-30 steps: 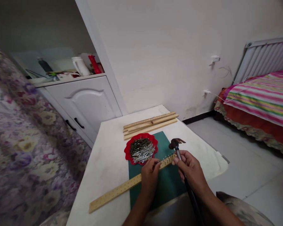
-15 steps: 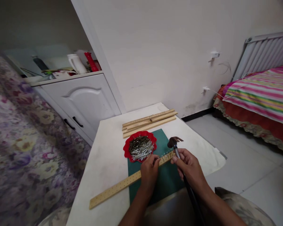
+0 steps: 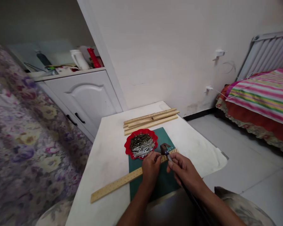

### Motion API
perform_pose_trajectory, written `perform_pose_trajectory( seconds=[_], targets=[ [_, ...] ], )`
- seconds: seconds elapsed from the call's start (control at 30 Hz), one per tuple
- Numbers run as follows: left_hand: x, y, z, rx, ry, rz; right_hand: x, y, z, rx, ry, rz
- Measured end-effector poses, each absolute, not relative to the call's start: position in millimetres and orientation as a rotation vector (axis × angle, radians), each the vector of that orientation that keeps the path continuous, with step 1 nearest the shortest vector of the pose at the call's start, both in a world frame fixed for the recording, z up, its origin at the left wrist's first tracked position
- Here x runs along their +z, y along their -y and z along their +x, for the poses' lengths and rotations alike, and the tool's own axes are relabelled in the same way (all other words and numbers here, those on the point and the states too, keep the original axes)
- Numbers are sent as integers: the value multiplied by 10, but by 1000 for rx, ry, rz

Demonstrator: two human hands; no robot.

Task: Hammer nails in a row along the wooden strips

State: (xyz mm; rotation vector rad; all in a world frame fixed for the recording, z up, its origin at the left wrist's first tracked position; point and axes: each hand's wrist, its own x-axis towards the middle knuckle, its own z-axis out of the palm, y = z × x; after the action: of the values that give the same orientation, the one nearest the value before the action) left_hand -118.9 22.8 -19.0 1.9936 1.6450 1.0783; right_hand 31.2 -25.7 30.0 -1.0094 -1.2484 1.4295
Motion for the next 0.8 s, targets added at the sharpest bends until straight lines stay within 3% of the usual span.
perform_pose_trajectory(
  seconds=[0.8],
  targets=[
    [-207, -225, -1176, 1026, -1713, 2011, 252, 268, 216, 1421, 1371, -1069]
  ],
)
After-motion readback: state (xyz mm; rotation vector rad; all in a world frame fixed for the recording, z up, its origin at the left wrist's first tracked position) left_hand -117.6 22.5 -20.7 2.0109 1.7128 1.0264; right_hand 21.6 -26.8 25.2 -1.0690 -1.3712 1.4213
